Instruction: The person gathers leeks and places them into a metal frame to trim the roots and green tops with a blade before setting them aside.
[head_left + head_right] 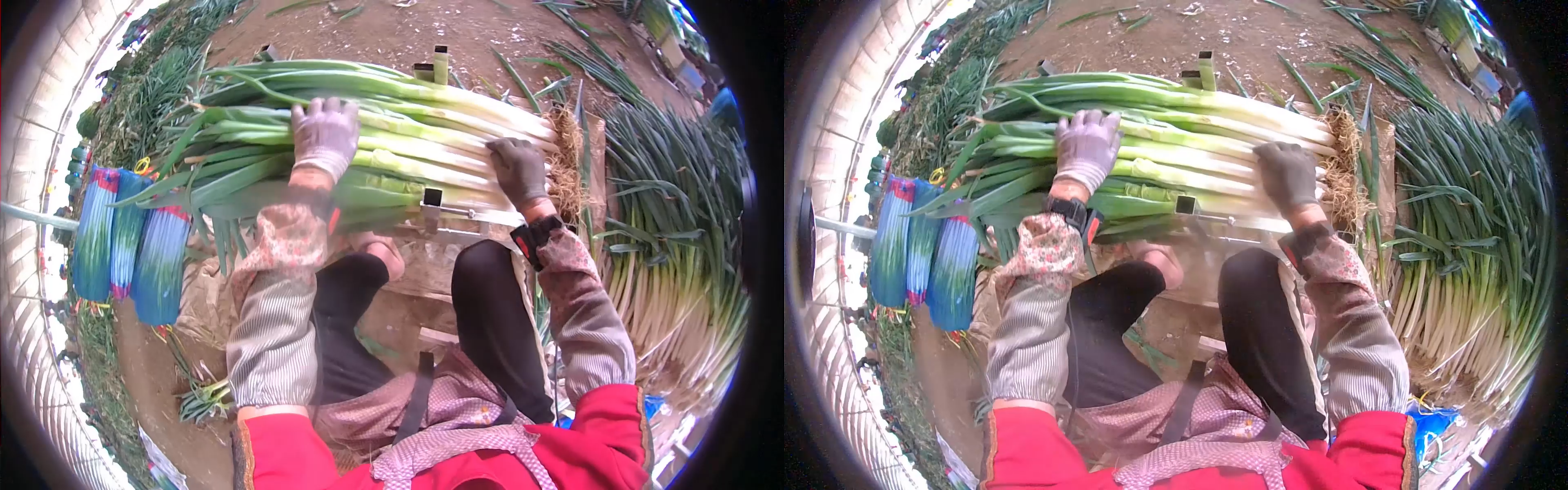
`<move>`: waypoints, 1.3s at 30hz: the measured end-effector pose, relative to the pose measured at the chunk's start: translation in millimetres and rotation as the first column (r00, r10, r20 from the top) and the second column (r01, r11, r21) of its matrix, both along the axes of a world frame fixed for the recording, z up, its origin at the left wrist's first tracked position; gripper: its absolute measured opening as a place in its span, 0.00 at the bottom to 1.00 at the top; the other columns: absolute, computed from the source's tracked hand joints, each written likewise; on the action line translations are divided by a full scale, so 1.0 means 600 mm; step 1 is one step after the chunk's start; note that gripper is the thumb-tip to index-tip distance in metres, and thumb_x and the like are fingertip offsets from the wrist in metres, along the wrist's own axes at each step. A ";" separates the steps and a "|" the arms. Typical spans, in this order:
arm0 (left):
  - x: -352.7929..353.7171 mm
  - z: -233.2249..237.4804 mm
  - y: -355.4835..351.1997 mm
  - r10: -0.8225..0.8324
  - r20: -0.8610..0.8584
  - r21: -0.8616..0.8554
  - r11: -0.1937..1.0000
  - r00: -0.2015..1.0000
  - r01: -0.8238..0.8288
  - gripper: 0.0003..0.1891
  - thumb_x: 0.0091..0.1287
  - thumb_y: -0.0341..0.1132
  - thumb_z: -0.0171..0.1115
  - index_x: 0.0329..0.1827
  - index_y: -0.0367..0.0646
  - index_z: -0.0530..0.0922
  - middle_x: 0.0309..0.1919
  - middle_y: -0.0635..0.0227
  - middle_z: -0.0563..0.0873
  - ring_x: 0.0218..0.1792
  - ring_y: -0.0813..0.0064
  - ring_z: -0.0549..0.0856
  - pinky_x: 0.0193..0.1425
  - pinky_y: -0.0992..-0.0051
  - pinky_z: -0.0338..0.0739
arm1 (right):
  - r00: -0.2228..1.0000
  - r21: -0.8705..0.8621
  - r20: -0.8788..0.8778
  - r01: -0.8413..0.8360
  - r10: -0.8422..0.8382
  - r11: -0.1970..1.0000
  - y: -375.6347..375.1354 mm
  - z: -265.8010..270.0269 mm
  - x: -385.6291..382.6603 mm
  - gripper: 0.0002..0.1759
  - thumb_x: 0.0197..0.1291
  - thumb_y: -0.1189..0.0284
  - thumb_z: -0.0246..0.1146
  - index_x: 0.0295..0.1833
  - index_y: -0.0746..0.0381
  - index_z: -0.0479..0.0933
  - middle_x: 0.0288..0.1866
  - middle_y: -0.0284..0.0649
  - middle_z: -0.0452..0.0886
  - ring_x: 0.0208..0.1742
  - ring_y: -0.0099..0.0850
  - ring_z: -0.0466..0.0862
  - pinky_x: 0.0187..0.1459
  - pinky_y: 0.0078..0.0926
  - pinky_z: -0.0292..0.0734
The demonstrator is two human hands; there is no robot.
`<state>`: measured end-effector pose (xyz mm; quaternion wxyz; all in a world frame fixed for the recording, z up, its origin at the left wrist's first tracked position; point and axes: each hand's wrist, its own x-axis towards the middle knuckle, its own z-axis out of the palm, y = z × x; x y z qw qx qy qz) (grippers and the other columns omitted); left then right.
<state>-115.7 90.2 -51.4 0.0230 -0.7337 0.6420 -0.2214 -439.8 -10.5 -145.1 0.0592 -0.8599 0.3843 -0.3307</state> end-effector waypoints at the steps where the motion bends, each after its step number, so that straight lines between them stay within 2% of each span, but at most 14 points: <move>1: 0.003 -0.006 -0.002 -0.013 0.012 -0.040 0.999 1.000 0.013 0.15 0.70 0.46 0.62 0.57 0.58 0.83 0.50 0.68 0.85 0.57 0.63 0.81 0.62 0.51 0.71 | 0.998 0.026 -0.065 -0.018 0.020 0.999 -0.001 0.031 0.011 0.10 0.64 0.68 0.68 0.49 0.56 0.85 0.46 0.43 0.89 0.48 0.46 0.87 0.51 0.41 0.80; 2: 0.003 -0.015 0.001 -0.022 0.019 -0.074 0.997 1.000 0.024 0.14 0.70 0.45 0.63 0.56 0.57 0.84 0.48 0.68 0.84 0.56 0.62 0.81 0.60 0.53 0.73 | 0.990 0.061 -0.134 -0.037 0.045 0.997 0.001 0.048 0.024 0.11 0.64 0.67 0.68 0.50 0.56 0.85 0.46 0.43 0.89 0.48 0.47 0.87 0.51 0.41 0.80; 4: 0.001 -0.026 0.002 -0.073 0.017 -0.172 0.982 0.997 0.075 0.09 0.69 0.43 0.62 0.48 0.56 0.85 0.44 0.67 0.85 0.51 0.61 0.82 0.56 0.53 0.74 | 0.965 0.264 0.192 -0.226 0.179 0.938 -0.020 0.035 0.085 0.16 0.67 0.60 0.66 0.57 0.51 0.85 0.50 0.42 0.89 0.52 0.44 0.88 0.58 0.42 0.78; 6: 0.006 -0.023 0.001 -0.077 -0.001 -0.198 0.977 0.997 0.075 0.08 0.68 0.42 0.61 0.44 0.55 0.85 0.41 0.66 0.85 0.48 0.61 0.83 0.54 0.53 0.75 | 0.976 0.547 0.201 -0.182 0.083 0.817 -0.027 0.041 0.144 0.19 0.68 0.56 0.65 0.58 0.53 0.85 0.54 0.43 0.89 0.54 0.43 0.88 0.61 0.39 0.78; 9: 0.001 -0.005 -0.004 0.001 -0.071 -0.123 0.992 0.997 -0.010 0.07 0.69 0.42 0.61 0.46 0.56 0.84 0.43 0.68 0.86 0.49 0.59 0.85 0.51 0.53 0.77 | 0.981 0.566 0.128 -0.194 0.147 0.801 -0.034 0.046 0.163 0.20 0.67 0.55 0.66 0.56 0.55 0.87 0.52 0.43 0.89 0.53 0.41 0.88 0.57 0.37 0.80; 10: -0.010 0.022 -0.010 0.053 -0.108 -0.040 0.998 0.993 -0.057 0.10 0.71 0.41 0.60 0.52 0.58 0.84 0.47 0.67 0.86 0.54 0.58 0.84 0.53 0.53 0.78 | 0.976 0.570 0.131 -0.217 0.173 0.792 -0.036 0.045 0.163 0.20 0.67 0.56 0.66 0.56 0.57 0.86 0.50 0.45 0.89 0.52 0.41 0.88 0.56 0.36 0.80; 13: -0.015 0.048 -0.045 0.169 -0.126 0.157 0.976 0.978 -0.149 0.14 0.73 0.40 0.58 0.60 0.61 0.83 0.57 0.63 0.82 0.60 0.57 0.83 0.60 0.52 0.79 | 0.985 0.448 0.045 -0.171 0.169 0.878 -0.015 0.059 0.157 0.18 0.60 0.53 0.71 0.52 0.48 0.88 0.50 0.36 0.90 0.53 0.38 0.88 0.56 0.38 0.79; 15: -0.017 0.060 -0.056 0.189 -0.102 0.229 0.960 0.977 -0.162 0.16 0.74 0.38 0.56 0.62 0.62 0.83 0.61 0.62 0.80 0.62 0.56 0.82 0.62 0.52 0.80 | 0.981 0.425 0.120 -0.188 0.151 0.885 -0.009 0.050 0.157 0.18 0.58 0.53 0.72 0.51 0.48 0.89 0.48 0.36 0.90 0.52 0.38 0.87 0.56 0.39 0.78; 18: -0.015 0.063 -0.059 0.162 -0.097 0.219 0.966 0.982 -0.138 0.12 0.72 0.37 0.59 0.55 0.56 0.84 0.61 0.61 0.79 0.58 0.54 0.84 0.60 0.52 0.82 | 0.972 0.389 0.195 -0.199 0.130 0.900 -0.006 0.042 0.161 0.18 0.56 0.58 0.75 0.50 0.52 0.88 0.47 0.40 0.89 0.48 0.39 0.88 0.53 0.36 0.81; 22: -0.010 0.049 -0.050 0.044 -0.030 0.088 0.995 0.999 -0.042 0.13 0.68 0.33 0.60 0.54 0.56 0.83 0.65 0.67 0.80 0.53 0.56 0.86 0.55 0.54 0.84 | 0.969 0.317 0.218 -0.187 0.120 0.930 -0.003 0.032 0.160 0.17 0.54 0.61 0.76 0.49 0.54 0.88 0.44 0.42 0.89 0.44 0.39 0.88 0.50 0.35 0.82; 26: -0.003 0.040 -0.046 -0.094 -0.008 -0.048 0.994 0.996 0.094 0.13 0.70 0.35 0.58 0.55 0.58 0.83 0.61 0.68 0.83 0.48 0.57 0.88 0.50 0.54 0.83 | 0.966 0.243 0.229 -0.173 0.117 0.954 0.000 0.025 0.161 0.17 0.53 0.62 0.77 0.48 0.54 0.88 0.44 0.42 0.89 0.44 0.40 0.88 0.49 0.36 0.82; 30: -0.031 0.053 -0.068 0.061 0.111 0.281 0.955 0.992 -0.090 0.13 0.71 0.38 0.58 0.54 0.60 0.86 0.56 0.71 0.84 0.51 0.62 0.88 0.57 0.53 0.79 | 0.961 0.197 0.240 -0.185 0.136 0.963 0.002 0.022 0.162 0.16 0.54 0.62 0.76 0.47 0.54 0.88 0.44 0.42 0.89 0.46 0.41 0.88 0.50 0.37 0.81; 38: -0.053 0.037 -0.051 -0.065 0.206 -0.012 0.998 0.976 0.069 0.08 0.68 0.37 0.59 0.44 0.50 0.86 0.47 0.69 0.85 0.52 0.65 0.85 0.51 0.57 0.75 | 0.951 0.188 0.280 -0.188 0.131 0.964 0.007 0.024 0.160 0.16 0.52 0.64 0.78 0.47 0.55 0.88 0.45 0.41 0.89 0.47 0.41 0.88 0.53 0.37 0.81; 39: -0.056 0.036 -0.045 -0.123 0.200 -0.060 0.989 0.972 0.137 0.09 0.68 0.38 0.60 0.45 0.49 0.86 0.47 0.68 0.85 0.51 0.65 0.84 0.60 0.52 0.74 | 0.953 0.186 0.273 -0.186 0.131 0.965 0.011 0.022 0.162 0.17 0.52 0.63 0.78 0.47 0.54 0.89 0.45 0.41 0.89 0.47 0.41 0.88 0.53 0.37 0.82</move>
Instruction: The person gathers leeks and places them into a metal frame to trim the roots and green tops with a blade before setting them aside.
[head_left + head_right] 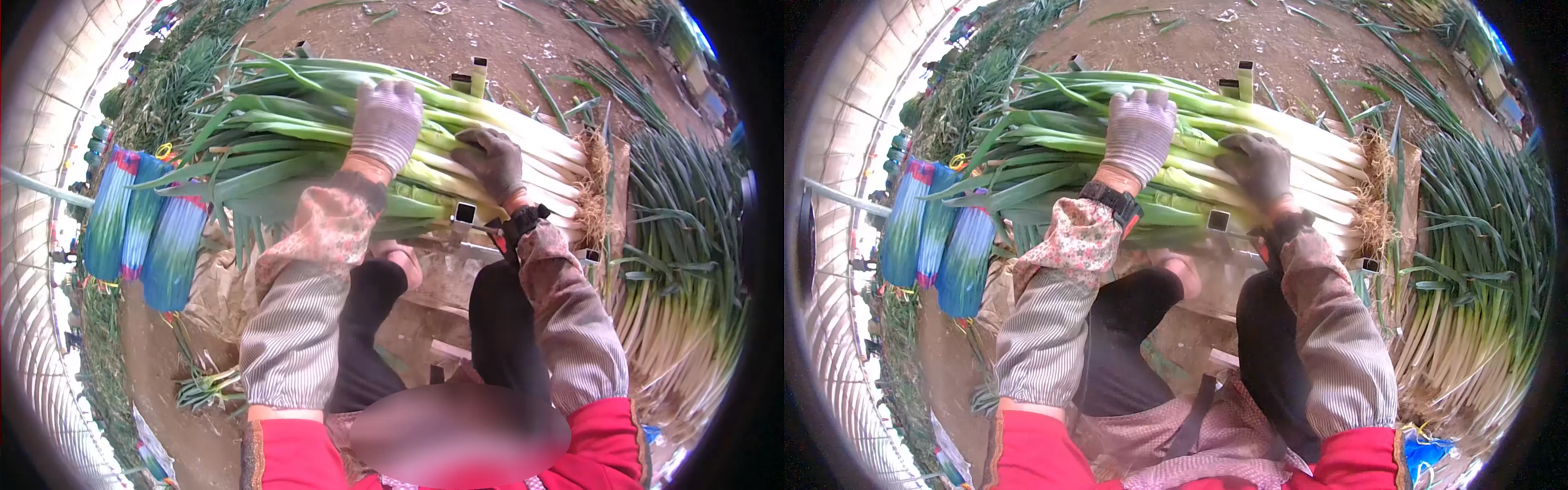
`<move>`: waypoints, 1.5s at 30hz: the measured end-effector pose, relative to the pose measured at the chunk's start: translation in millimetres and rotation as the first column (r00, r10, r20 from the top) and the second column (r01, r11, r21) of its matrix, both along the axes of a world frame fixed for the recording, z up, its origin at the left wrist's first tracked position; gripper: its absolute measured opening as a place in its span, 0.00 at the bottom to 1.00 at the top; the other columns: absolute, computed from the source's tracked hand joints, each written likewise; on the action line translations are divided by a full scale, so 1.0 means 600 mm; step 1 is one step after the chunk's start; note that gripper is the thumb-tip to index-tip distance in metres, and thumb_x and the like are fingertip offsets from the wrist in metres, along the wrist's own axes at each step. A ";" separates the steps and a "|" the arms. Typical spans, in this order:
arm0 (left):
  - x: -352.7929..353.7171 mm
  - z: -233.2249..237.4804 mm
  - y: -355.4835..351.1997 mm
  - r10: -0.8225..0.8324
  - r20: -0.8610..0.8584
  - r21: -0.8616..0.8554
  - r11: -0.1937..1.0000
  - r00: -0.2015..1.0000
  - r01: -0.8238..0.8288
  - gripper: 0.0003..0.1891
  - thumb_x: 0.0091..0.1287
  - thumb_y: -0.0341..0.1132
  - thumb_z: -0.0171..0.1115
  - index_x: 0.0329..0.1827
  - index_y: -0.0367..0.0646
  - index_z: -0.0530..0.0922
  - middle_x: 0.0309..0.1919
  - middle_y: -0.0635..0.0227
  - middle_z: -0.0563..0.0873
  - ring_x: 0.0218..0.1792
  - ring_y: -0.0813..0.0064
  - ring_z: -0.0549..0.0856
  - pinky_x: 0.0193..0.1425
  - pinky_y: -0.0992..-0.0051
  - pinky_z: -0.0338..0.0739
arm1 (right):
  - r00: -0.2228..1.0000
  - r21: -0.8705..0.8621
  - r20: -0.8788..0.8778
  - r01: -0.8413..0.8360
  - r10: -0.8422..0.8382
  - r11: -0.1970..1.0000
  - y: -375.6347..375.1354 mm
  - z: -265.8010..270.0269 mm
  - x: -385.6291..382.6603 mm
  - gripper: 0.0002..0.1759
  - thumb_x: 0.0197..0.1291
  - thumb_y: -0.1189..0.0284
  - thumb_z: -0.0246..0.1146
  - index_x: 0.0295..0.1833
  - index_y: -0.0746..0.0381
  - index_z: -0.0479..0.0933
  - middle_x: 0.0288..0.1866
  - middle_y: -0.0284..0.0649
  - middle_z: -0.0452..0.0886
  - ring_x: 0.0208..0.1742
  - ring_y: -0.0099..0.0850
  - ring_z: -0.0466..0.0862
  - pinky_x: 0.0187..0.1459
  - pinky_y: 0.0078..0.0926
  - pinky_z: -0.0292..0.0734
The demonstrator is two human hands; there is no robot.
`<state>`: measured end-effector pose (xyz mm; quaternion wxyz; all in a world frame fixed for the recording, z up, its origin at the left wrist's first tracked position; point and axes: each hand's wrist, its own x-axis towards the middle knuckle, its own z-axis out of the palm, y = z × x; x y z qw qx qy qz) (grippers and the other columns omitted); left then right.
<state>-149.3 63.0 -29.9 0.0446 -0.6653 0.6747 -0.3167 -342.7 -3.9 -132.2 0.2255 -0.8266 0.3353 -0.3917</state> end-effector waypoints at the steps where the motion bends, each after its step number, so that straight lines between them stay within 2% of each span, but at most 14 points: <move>1: -0.002 -0.001 0.004 -0.081 0.040 -0.063 0.994 0.996 0.084 0.09 0.68 0.38 0.60 0.45 0.49 0.86 0.47 0.68 0.84 0.51 0.65 0.84 0.64 0.50 0.72 | 1.000 -0.011 -0.002 0.005 -0.005 1.000 -0.001 0.000 0.002 0.17 0.52 0.63 0.78 0.48 0.54 0.89 0.45 0.41 0.89 0.47 0.41 0.88 0.53 0.37 0.82; 3: -0.014 -0.004 0.010 -0.242 0.131 -0.187 0.946 0.961 0.264 0.09 0.68 0.38 0.59 0.45 0.48 0.85 0.48 0.67 0.84 0.51 0.65 0.84 0.71 0.44 0.67 | 1.000 -0.018 0.001 0.014 -0.014 1.000 -0.003 0.001 0.001 0.17 0.52 0.63 0.78 0.48 0.53 0.89 0.45 0.40 0.90 0.47 0.41 0.88 0.53 0.37 0.82; 7: -0.013 -0.031 0.013 -0.138 -0.091 0.022 0.990 0.986 0.141 0.09 0.71 0.37 0.56 0.47 0.50 0.84 0.40 0.68 0.87 0.49 0.65 0.86 0.77 0.31 0.54 | 1.000 -0.026 -0.001 0.020 -0.020 0.999 -0.002 0.001 -0.001 0.18 0.52 0.62 0.78 0.50 0.51 0.89 0.45 0.40 0.90 0.47 0.41 0.88 0.53 0.37 0.82; 11: 0.004 -0.033 0.022 -0.072 -0.098 -0.087 0.994 0.993 0.063 0.08 0.70 0.35 0.57 0.46 0.52 0.84 0.36 0.68 0.87 0.44 0.65 0.87 0.65 0.42 0.67 | 1.000 -0.070 0.011 -0.002 0.003 0.998 -0.004 -0.001 0.001 0.17 0.53 0.62 0.77 0.50 0.51 0.89 0.45 0.40 0.90 0.47 0.42 0.88 0.52 0.37 0.82; 15: 0.025 -0.002 0.038 0.140 -0.051 0.072 0.988 0.989 -0.136 0.09 0.69 0.36 0.58 0.42 0.56 0.88 0.40 0.69 0.88 0.46 0.65 0.88 0.57 0.49 0.69 | 1.000 -0.084 0.014 -0.021 0.022 0.996 -0.008 -0.002 -0.002 0.16 0.54 0.61 0.77 0.49 0.51 0.89 0.44 0.39 0.90 0.46 0.41 0.88 0.51 0.38 0.81; 20: 0.021 0.001 0.046 0.000 -0.080 0.108 0.994 0.997 0.009 0.10 0.68 0.35 0.58 0.43 0.58 0.88 0.40 0.70 0.88 0.45 0.66 0.88 0.58 0.54 0.69 | 1.000 -0.066 0.013 -0.019 0.020 0.998 -0.008 -0.001 -0.002 0.16 0.54 0.61 0.77 0.48 0.51 0.89 0.43 0.37 0.90 0.44 0.40 0.88 0.49 0.37 0.81; 24: -0.003 0.004 0.060 -0.282 -0.141 0.053 0.955 0.949 0.291 0.05 0.61 0.38 0.68 0.34 0.50 0.84 0.34 0.66 0.87 0.41 0.61 0.88 0.49 0.57 0.77 | 0.999 -0.060 0.034 -0.038 0.040 0.997 -0.011 -0.010 0.000 0.15 0.55 0.61 0.76 0.48 0.52 0.89 0.43 0.39 0.90 0.44 0.41 0.88 0.49 0.37 0.82; 31: -0.026 0.032 0.095 -0.186 -0.405 0.185 0.942 0.895 0.280 0.01 0.62 0.33 0.66 0.33 0.49 0.82 0.32 0.62 0.84 0.34 0.54 0.87 0.37 0.57 0.81 | 0.999 0.013 -0.036 0.005 -0.004 1.000 -0.014 -0.010 0.004 0.14 0.57 0.63 0.75 0.49 0.52 0.89 0.42 0.38 0.89 0.44 0.41 0.88 0.49 0.36 0.82; 34: -0.008 0.078 0.164 -0.178 -0.400 0.181 0.946 0.899 0.268 0.01 0.63 0.32 0.65 0.36 0.50 0.82 0.34 0.62 0.82 0.32 0.53 0.86 0.35 0.56 0.81 | 0.999 0.090 -0.039 0.002 0.002 0.996 -0.016 -0.011 0.003 0.15 0.59 0.53 0.72 0.49 0.45 0.90 0.45 0.32 0.90 0.48 0.36 0.88 0.51 0.37 0.79; 39: 0.110 0.165 0.422 0.324 -0.392 0.357 0.916 0.861 -0.182 0.05 0.63 0.31 0.67 0.41 0.46 0.83 0.38 0.57 0.85 0.39 0.50 0.87 0.43 0.57 0.81 | 0.999 0.070 -0.040 0.002 0.001 0.998 -0.018 -0.012 0.003 0.15 0.60 0.53 0.71 0.49 0.46 0.90 0.45 0.33 0.90 0.50 0.37 0.87 0.55 0.38 0.78; 40: 0.158 0.150 0.488 0.503 -0.282 0.494 0.806 0.817 -0.326 0.06 0.62 0.34 0.69 0.41 0.47 0.85 0.38 0.57 0.86 0.40 0.51 0.88 0.45 0.56 0.82 | 0.999 0.062 -0.036 -0.001 0.003 0.998 -0.019 -0.012 0.002 0.15 0.60 0.53 0.71 0.49 0.46 0.90 0.45 0.33 0.90 0.50 0.37 0.87 0.55 0.38 0.78; 41: 0.186 0.127 0.535 0.749 -0.011 0.618 0.525 0.662 -0.585 0.07 0.65 0.37 0.66 0.44 0.52 0.87 0.43 0.55 0.86 0.39 0.49 0.88 0.46 0.52 0.82 | 0.999 0.057 -0.033 -0.007 0.009 0.998 -0.018 -0.014 0.001 0.15 0.60 0.53 0.71 0.49 0.46 0.90 0.45 0.33 0.90 0.50 0.37 0.87 0.56 0.38 0.78; 42: 0.208 0.096 0.582 0.789 0.220 0.620 0.340 0.573 -0.707 0.12 0.65 0.38 0.65 0.51 0.52 0.87 0.49 0.56 0.86 0.45 0.52 0.87 0.53 0.54 0.80 | 0.999 0.028 -0.036 -0.014 0.015 1.000 -0.022 -0.020 0.003 0.15 0.61 0.55 0.71 0.50 0.46 0.90 0.46 0.34 0.89 0.50 0.38 0.87 0.55 0.39 0.78; 45: 0.191 0.070 0.602 0.662 0.141 0.462 0.613 0.736 -0.640 0.16 0.65 0.37 0.64 0.56 0.51 0.84 0.54 0.60 0.85 0.52 0.56 0.84 0.58 0.56 0.76 | 0.995 -0.033 -0.095 -0.038 0.035 0.999 -0.020 -0.009 0.000 0.15 0.63 0.60 0.71 0.53 0.52 0.88 0.47 0.40 0.89 0.49 0.42 0.88 0.52 0.37 0.81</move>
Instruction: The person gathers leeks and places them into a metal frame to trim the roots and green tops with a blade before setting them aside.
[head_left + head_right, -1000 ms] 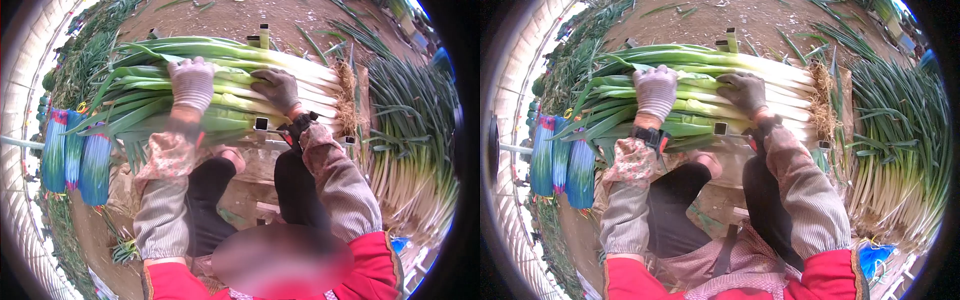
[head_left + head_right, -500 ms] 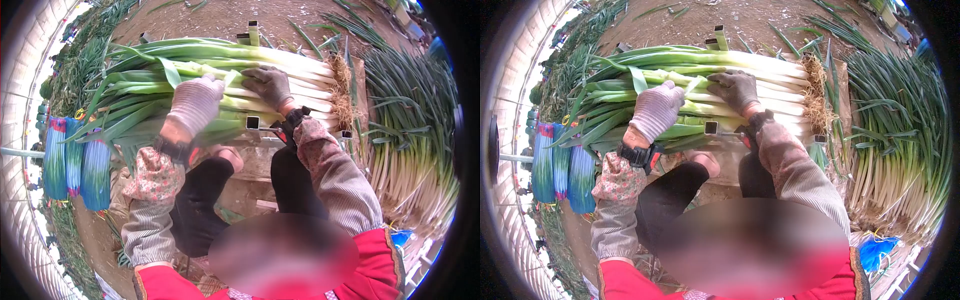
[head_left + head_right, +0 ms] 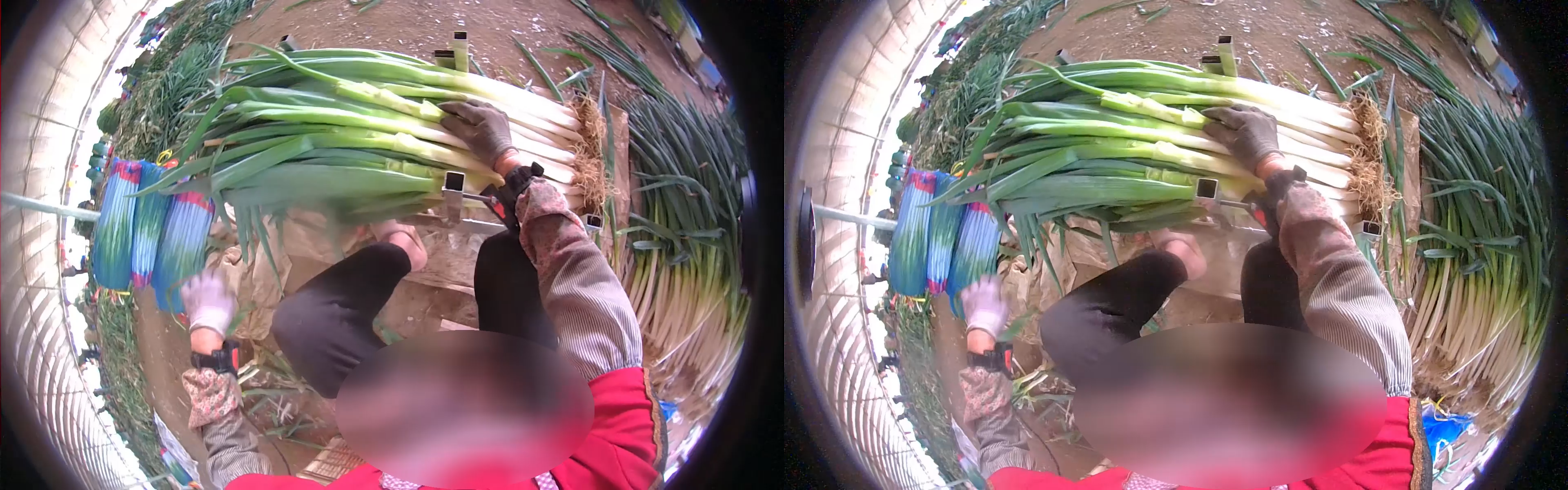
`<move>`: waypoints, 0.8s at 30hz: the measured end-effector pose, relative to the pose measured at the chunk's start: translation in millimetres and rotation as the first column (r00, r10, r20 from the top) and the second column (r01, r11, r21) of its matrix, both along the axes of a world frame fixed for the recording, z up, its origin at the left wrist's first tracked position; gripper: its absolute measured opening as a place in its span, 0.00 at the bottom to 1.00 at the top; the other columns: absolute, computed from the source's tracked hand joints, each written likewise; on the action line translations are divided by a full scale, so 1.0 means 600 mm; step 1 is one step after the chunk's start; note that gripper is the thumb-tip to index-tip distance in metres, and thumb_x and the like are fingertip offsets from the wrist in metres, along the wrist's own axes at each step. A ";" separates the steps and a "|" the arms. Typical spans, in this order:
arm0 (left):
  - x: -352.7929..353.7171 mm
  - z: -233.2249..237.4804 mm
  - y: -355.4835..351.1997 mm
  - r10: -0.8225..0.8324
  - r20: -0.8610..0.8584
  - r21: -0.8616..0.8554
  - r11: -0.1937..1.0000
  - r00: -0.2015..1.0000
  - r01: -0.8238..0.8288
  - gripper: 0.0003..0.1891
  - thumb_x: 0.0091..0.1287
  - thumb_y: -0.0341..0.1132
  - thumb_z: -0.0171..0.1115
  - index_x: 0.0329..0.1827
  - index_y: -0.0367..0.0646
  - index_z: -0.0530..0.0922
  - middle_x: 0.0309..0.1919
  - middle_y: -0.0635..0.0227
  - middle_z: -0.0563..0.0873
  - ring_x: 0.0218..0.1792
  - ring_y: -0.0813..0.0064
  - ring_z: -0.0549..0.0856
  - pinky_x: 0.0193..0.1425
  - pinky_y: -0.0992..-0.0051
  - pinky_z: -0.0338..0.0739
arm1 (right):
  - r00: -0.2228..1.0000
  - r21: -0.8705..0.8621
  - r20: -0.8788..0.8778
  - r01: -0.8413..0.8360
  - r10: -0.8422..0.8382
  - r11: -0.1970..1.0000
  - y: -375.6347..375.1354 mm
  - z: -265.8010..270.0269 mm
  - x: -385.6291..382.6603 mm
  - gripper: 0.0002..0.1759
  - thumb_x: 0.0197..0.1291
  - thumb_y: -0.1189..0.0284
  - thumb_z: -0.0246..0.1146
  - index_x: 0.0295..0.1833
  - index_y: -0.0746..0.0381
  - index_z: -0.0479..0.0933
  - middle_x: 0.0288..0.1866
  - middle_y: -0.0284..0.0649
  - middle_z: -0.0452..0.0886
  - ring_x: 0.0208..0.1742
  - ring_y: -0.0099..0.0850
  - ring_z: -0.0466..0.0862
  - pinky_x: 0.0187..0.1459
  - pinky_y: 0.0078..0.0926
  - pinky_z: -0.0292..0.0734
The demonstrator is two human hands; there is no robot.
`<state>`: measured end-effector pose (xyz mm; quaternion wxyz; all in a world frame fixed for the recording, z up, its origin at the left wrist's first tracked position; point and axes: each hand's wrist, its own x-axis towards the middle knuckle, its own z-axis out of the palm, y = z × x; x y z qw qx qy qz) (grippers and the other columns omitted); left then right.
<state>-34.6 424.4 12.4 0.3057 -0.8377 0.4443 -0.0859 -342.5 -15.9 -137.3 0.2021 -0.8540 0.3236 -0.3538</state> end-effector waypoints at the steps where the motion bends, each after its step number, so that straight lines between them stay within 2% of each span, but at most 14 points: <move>1: -0.013 -0.005 -0.026 -0.106 -0.070 -0.157 0.983 0.992 0.094 0.17 0.65 0.37 0.64 0.58 0.50 0.83 0.55 0.62 0.85 0.54 0.57 0.83 0.60 0.56 0.75 | 0.998 0.012 0.020 -0.052 0.052 0.999 -0.006 -0.005 -0.003 0.15 0.64 0.62 0.70 0.54 0.53 0.87 0.48 0.42 0.89 0.51 0.43 0.87 0.53 0.37 0.81; 2: -0.023 -0.007 -0.075 -0.221 -0.112 -0.316 0.932 0.969 0.176 0.18 0.65 0.37 0.64 0.59 0.50 0.82 0.55 0.64 0.84 0.56 0.58 0.82 0.62 0.57 0.73 | 0.994 0.024 0.046 -0.103 0.102 0.994 -0.013 -0.009 -0.006 0.16 0.65 0.63 0.69 0.56 0.55 0.87 0.49 0.43 0.88 0.52 0.44 0.87 0.55 0.37 0.81; 3: -0.029 -0.016 -0.121 -0.415 -0.065 -0.468 0.816 0.908 0.339 0.16 0.65 0.37 0.64 0.56 0.50 0.82 0.55 0.64 0.85 0.56 0.59 0.82 0.61 0.57 0.74 | 0.989 0.080 0.005 -0.150 0.150 0.985 -0.020 -0.006 -0.014 0.17 0.66 0.65 0.67 0.59 0.57 0.85 0.53 0.45 0.87 0.55 0.46 0.86 0.58 0.38 0.80; 4: -0.055 -0.014 -0.179 -0.494 -0.034 -0.568 0.725 0.869 0.389 0.15 0.65 0.37 0.65 0.55 0.49 0.82 0.57 0.64 0.84 0.57 0.59 0.82 0.63 0.58 0.74 | 0.988 0.069 0.032 -0.156 0.154 0.985 -0.024 -0.004 -0.022 0.17 0.67 0.66 0.67 0.59 0.57 0.85 0.55 0.45 0.87 0.56 0.47 0.85 0.58 0.38 0.79; 6: -0.099 -0.006 -0.287 -0.640 0.035 -0.658 0.564 0.768 0.500 0.14 0.66 0.35 0.66 0.54 0.47 0.83 0.59 0.62 0.85 0.60 0.57 0.82 0.65 0.56 0.73 | 0.987 0.061 0.063 -0.150 0.146 0.987 -0.017 -0.013 -0.054 0.17 0.68 0.67 0.66 0.60 0.57 0.84 0.58 0.44 0.86 0.58 0.48 0.84 0.59 0.38 0.79; 7: -0.120 -0.006 -0.336 -0.666 0.056 -0.658 0.535 0.743 0.529 0.15 0.66 0.37 0.67 0.55 0.48 0.83 0.60 0.63 0.84 0.61 0.58 0.82 0.65 0.56 0.72 | 0.997 0.065 0.054 -0.065 0.062 0.996 -0.012 -0.031 -0.079 0.18 0.69 0.57 0.64 0.61 0.48 0.84 0.60 0.39 0.85 0.58 0.45 0.84 0.60 0.44 0.76; 10: -0.171 -0.048 -0.467 -0.729 0.097 -0.686 0.444 0.677 0.576 0.18 0.67 0.43 0.66 0.58 0.50 0.82 0.64 0.65 0.83 0.66 0.60 0.79 0.70 0.53 0.69 | 0.961 -0.111 -0.124 0.234 -0.247 0.966 0.045 -0.035 -0.163 0.18 0.71 0.54 0.62 0.61 0.46 0.84 0.63 0.36 0.84 0.65 0.41 0.80 0.69 0.45 0.66; 11: -0.178 -0.070 -0.501 -0.695 0.112 -0.619 0.511 0.710 0.597 0.22 0.71 0.51 0.62 0.64 0.52 0.80 0.69 0.68 0.80 0.71 0.63 0.75 0.75 0.47 0.63 | 0.931 -0.087 -0.216 0.282 -0.294 0.956 0.056 -0.036 -0.184 0.20 0.73 0.51 0.58 0.64 0.44 0.82 0.67 0.33 0.81 0.71 0.37 0.75 0.75 0.47 0.54; 12: -0.181 -0.091 -0.526 -0.680 0.082 -0.597 0.552 0.729 0.582 0.24 0.72 0.53 0.60 0.66 0.53 0.80 0.70 0.68 0.79 0.72 0.63 0.74 0.75 0.45 0.61 | 0.914 -0.161 -0.225 0.308 -0.338 0.938 0.055 -0.055 -0.198 0.22 0.73 0.50 0.56 0.67 0.42 0.79 0.69 0.33 0.79 0.74 0.36 0.72 0.75 0.49 0.53; 15: -0.182 -0.158 -0.565 -0.614 0.041 -0.496 0.673 0.788 0.550 0.29 0.75 0.60 0.53 0.73 0.58 0.75 0.75 0.71 0.74 0.75 0.64 0.71 0.77 0.38 0.56 | 0.893 -0.147 -0.256 0.343 -0.370 0.928 0.049 -0.061 -0.193 0.24 0.74 0.49 0.53 0.69 0.41 0.77 0.72 0.34 0.76 0.78 0.35 0.68 0.78 0.55 0.45; 16: -0.188 -0.162 -0.568 -0.613 0.079 -0.517 0.649 0.786 0.558 0.28 0.73 0.59 0.57 0.70 0.56 0.77 0.71 0.70 0.77 0.73 0.62 0.73 0.74 0.41 0.62 | 0.890 -0.136 -0.259 0.352 -0.376 0.926 0.051 -0.052 -0.188 0.23 0.75 0.49 0.52 0.69 0.42 0.77 0.73 0.34 0.76 0.78 0.35 0.68 0.78 0.57 0.44; 19: -0.223 -0.156 -0.566 -0.608 0.025 -0.520 0.670 0.794 0.529 0.26 0.69 0.56 0.62 0.61 0.47 0.79 0.62 0.65 0.81 0.66 0.60 0.76 0.62 0.52 0.70 | 0.890 -0.133 -0.284 0.333 -0.358 0.933 0.046 -0.048 -0.191 0.23 0.75 0.50 0.52 0.68 0.42 0.78 0.71 0.34 0.78 0.76 0.35 0.71 0.78 0.56 0.46; 22: -0.247 -0.169 -0.545 -0.594 0.046 -0.582 0.637 0.803 0.505 0.27 0.68 0.57 0.63 0.61 0.46 0.79 0.62 0.65 0.81 0.65 0.59 0.76 0.63 0.52 0.70 | 0.944 -0.141 -0.232 0.206 -0.235 0.968 0.048 -0.058 -0.225 0.22 0.74 0.52 0.54 0.68 0.43 0.78 0.71 0.34 0.78 0.76 0.35 0.71 0.78 0.55 0.47; 24: -0.247 -0.174 -0.548 -0.596 0.079 -0.567 0.633 0.799 0.528 0.30 0.68 0.59 0.63 0.62 0.45 0.79 0.62 0.66 0.81 0.65 0.60 0.76 0.62 0.51 0.69 | 0.936 -0.147 -0.245 0.221 -0.252 0.964 0.052 -0.066 -0.225 0.22 0.74 0.54 0.55 0.69 0.44 0.77 0.71 0.34 0.78 0.75 0.34 0.72 0.78 0.54 0.48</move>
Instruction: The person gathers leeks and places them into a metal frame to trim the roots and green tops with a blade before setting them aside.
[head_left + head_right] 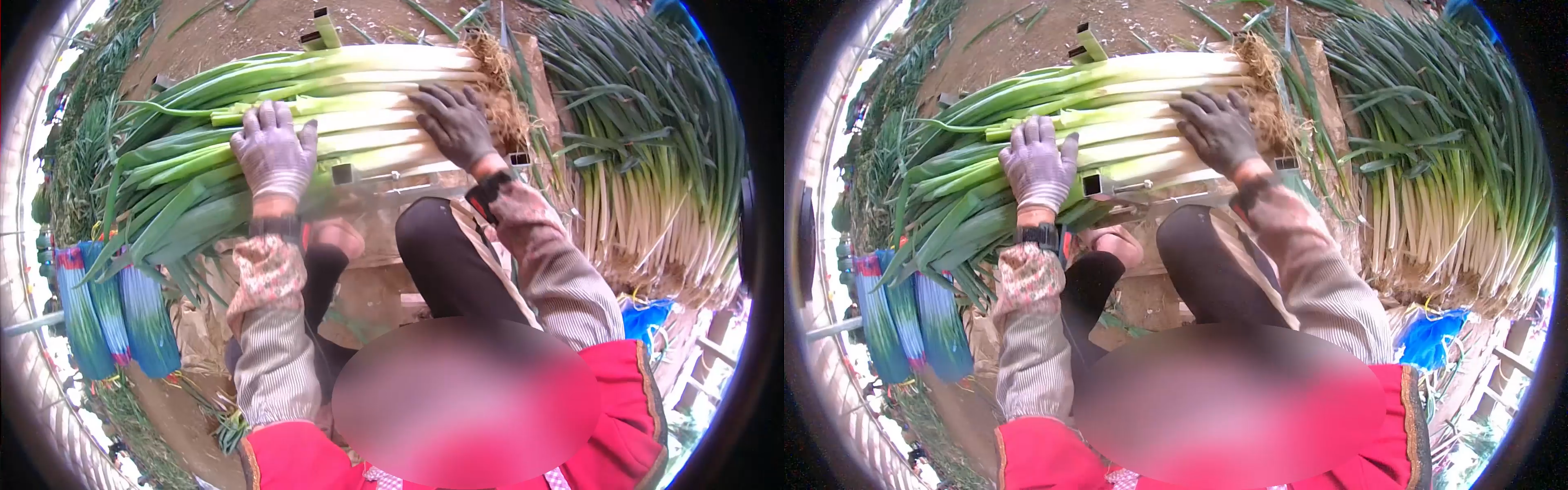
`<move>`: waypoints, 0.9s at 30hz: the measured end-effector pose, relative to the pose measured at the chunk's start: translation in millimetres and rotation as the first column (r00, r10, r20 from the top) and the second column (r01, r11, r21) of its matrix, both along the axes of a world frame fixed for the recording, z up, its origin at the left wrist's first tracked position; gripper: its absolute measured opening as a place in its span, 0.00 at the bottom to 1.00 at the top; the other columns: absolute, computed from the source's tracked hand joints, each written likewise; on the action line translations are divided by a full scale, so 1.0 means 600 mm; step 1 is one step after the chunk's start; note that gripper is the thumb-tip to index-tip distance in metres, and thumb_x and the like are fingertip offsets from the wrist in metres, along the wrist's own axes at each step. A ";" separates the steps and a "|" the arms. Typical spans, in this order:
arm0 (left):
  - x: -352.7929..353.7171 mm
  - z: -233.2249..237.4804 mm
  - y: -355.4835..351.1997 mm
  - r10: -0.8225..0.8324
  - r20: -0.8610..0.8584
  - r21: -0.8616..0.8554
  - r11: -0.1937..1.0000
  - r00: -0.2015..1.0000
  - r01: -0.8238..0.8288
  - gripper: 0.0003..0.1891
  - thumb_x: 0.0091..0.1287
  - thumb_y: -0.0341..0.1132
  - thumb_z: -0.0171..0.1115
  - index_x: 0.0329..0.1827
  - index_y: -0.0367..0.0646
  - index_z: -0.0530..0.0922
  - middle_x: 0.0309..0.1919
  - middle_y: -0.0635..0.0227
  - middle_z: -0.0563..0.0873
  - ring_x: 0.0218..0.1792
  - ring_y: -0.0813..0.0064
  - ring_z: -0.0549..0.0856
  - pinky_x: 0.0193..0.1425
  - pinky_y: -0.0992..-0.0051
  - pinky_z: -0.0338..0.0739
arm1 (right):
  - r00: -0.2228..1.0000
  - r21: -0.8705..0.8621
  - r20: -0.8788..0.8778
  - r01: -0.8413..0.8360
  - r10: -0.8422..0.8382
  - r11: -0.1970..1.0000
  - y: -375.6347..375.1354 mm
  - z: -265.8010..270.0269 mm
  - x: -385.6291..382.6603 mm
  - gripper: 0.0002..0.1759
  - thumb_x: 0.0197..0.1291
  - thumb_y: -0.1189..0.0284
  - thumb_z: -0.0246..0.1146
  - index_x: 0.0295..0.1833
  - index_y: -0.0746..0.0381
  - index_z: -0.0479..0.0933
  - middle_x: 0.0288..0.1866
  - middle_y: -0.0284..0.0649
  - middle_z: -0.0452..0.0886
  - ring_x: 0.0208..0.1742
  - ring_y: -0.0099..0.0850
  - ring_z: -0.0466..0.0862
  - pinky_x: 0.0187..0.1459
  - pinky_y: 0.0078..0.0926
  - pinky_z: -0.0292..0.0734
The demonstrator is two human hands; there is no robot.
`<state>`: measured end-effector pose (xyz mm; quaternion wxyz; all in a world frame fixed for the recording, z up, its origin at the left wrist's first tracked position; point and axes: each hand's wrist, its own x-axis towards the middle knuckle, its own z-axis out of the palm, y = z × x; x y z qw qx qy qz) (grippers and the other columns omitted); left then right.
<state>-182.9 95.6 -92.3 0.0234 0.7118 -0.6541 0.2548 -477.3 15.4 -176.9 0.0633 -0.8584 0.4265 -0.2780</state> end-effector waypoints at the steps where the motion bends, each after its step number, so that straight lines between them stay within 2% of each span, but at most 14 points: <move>1: -0.003 0.002 -0.004 0.012 0.006 0.010 1.000 1.000 -0.012 0.30 0.68 0.59 0.63 0.63 0.46 0.79 0.62 0.66 0.81 0.65 0.60 0.76 0.62 0.51 0.69 | 1.000 0.009 -0.004 0.009 -0.009 1.000 -0.005 -0.001 0.004 0.21 0.74 0.54 0.55 0.69 0.44 0.77 0.72 0.33 0.78 0.75 0.34 0.72 0.78 0.54 0.48; 7: 0.001 -0.001 -0.019 0.031 0.073 -0.005 1.000 0.997 -0.031 0.32 0.69 0.62 0.60 0.67 0.51 0.78 0.65 0.68 0.81 0.67 0.61 0.76 0.60 0.47 0.69 | 0.999 -0.052 -0.026 0.031 -0.032 0.998 -0.009 -0.004 0.004 0.23 0.73 0.53 0.54 0.71 0.42 0.75 0.71 0.33 0.77 0.74 0.34 0.73 0.79 0.54 0.48; 10: -0.002 -0.008 -0.013 0.018 0.109 -0.054 0.998 0.994 -0.012 0.31 0.70 0.62 0.59 0.67 0.51 0.78 0.68 0.67 0.80 0.69 0.60 0.75 0.60 0.48 0.69 | 0.997 0.077 0.061 -0.047 0.043 0.996 -0.014 0.006 -0.006 0.26 0.73 0.48 0.55 0.71 0.45 0.76 0.74 0.36 0.75 0.77 0.36 0.70 0.79 0.55 0.43; 11: -0.001 -0.011 -0.013 0.026 0.104 -0.064 0.998 0.994 -0.020 0.30 0.71 0.62 0.58 0.67 0.51 0.78 0.68 0.67 0.80 0.69 0.60 0.75 0.61 0.48 0.69 | 0.995 0.050 0.079 -0.057 0.053 0.997 -0.017 0.016 -0.013 0.26 0.72 0.49 0.58 0.67 0.50 0.79 0.70 0.38 0.79 0.73 0.40 0.75 0.78 0.50 0.55; 12: 0.002 -0.014 -0.012 0.018 0.105 -0.054 0.998 0.994 -0.012 0.31 0.71 0.62 0.57 0.68 0.51 0.77 0.69 0.68 0.79 0.71 0.60 0.74 0.62 0.47 0.69 | 0.963 0.173 0.265 -0.094 0.046 0.980 -0.015 0.026 -0.031 0.25 0.72 0.51 0.59 0.66 0.52 0.80 0.68 0.40 0.81 0.70 0.41 0.77 0.74 0.47 0.61; 14: 0.005 -0.019 -0.014 0.055 0.150 -0.039 0.998 0.987 -0.050 0.31 0.72 0.62 0.56 0.69 0.52 0.77 0.71 0.68 0.78 0.72 0.60 0.73 0.63 0.47 0.69 | 0.800 0.383 0.598 -0.240 -0.042 0.892 0.018 0.067 -0.065 0.23 0.72 0.54 0.61 0.64 0.54 0.82 0.62 0.43 0.85 0.65 0.44 0.82 0.68 0.41 0.72; 15: 0.006 -0.022 -0.015 0.057 0.151 -0.023 0.998 0.987 -0.055 0.32 0.72 0.63 0.55 0.70 0.51 0.76 0.71 0.67 0.77 0.73 0.59 0.72 0.64 0.47 0.68 | 0.800 0.188 0.600 -0.172 0.026 0.967 0.037 0.082 -0.093 0.19 0.71 0.61 0.63 0.61 0.57 0.83 0.55 0.48 0.87 0.56 0.46 0.86 0.57 0.37 0.81; 18: 0.015 -0.031 -0.017 0.057 0.179 -0.010 0.998 0.982 -0.056 0.33 0.73 0.64 0.53 0.72 0.52 0.75 0.72 0.68 0.77 0.74 0.60 0.71 0.65 0.46 0.67 | 0.852 0.115 0.516 0.031 -0.087 0.993 0.128 0.108 -0.203 0.16 0.67 0.67 0.66 0.58 0.57 0.84 0.54 0.45 0.87 0.56 0.43 0.86 0.58 0.38 0.79; 20: 0.012 -0.023 -0.017 0.063 0.181 0.008 0.998 0.981 -0.066 0.33 0.74 0.64 0.53 0.72 0.52 0.74 0.71 0.68 0.77 0.74 0.61 0.71 0.65 0.47 0.68 | 0.867 0.135 0.455 0.161 -0.206 0.978 0.186 0.080 -0.278 0.15 0.66 0.68 0.67 0.57 0.55 0.85 0.52 0.42 0.88 0.53 0.42 0.87 0.56 0.38 0.79; 22: 0.019 -0.019 -0.014 0.062 0.215 0.046 0.996 0.975 -0.073 0.30 0.74 0.61 0.54 0.72 0.52 0.74 0.72 0.68 0.76 0.74 0.60 0.71 0.67 0.47 0.68 | 0.903 0.311 0.203 0.307 -0.378 0.900 0.245 -0.003 -0.377 0.14 0.66 0.68 0.65 0.56 0.55 0.86 0.50 0.43 0.89 0.50 0.42 0.87 0.54 0.43 0.79; 23: 0.015 -0.012 -0.015 0.110 0.211 0.088 0.988 0.971 -0.130 0.30 0.74 0.60 0.55 0.71 0.51 0.76 0.72 0.65 0.78 0.73 0.58 0.73 0.70 0.50 0.70 | 0.912 0.345 0.114 0.336 -0.395 0.876 0.277 -0.044 -0.410 0.14 0.67 0.69 0.65 0.56 0.57 0.85 0.49 0.45 0.89 0.50 0.42 0.87 0.54 0.40 0.80; 25: 0.077 -0.041 -0.030 0.002 0.092 0.077 0.997 0.996 -0.009 0.29 0.73 0.58 0.58 0.69 0.48 0.78 0.68 0.59 0.81 0.69 0.57 0.77 0.76 0.59 0.69 | 0.874 0.460 -0.018 0.439 -0.486 0.772 0.354 -0.126 -0.496 0.14 0.69 0.68 0.63 0.56 0.59 0.85 0.49 0.48 0.88 0.50 0.44 0.88 0.54 0.39 0.81; 26: 0.138 -0.084 -0.048 -0.053 0.265 0.052 0.998 0.963 0.040 0.29 0.74 0.57 0.58 0.69 0.48 0.78 0.68 0.59 0.81 0.70 0.57 0.77 0.75 0.58 0.71 | 0.837 0.548 -0.037 0.474 -0.546 0.689 0.389 -0.160 -0.528 0.14 0.69 0.66 0.63 0.56 0.58 0.85 0.49 0.48 0.88 0.50 0.46 0.87 0.54 0.40 0.81; 27: 0.152 -0.091 -0.053 -0.006 0.311 0.074 0.997 0.950 -0.018 0.30 0.75 0.60 0.55 0.72 0.53 0.75 0.70 0.63 0.79 0.71 0.58 0.76 0.74 0.58 0.71 | 0.803 0.582 -0.052 0.507 -0.593 0.636 0.417 -0.167 -0.554 0.15 0.70 0.64 0.62 0.56 0.57 0.85 0.50 0.47 0.88 0.51 0.47 0.87 0.54 0.41 0.81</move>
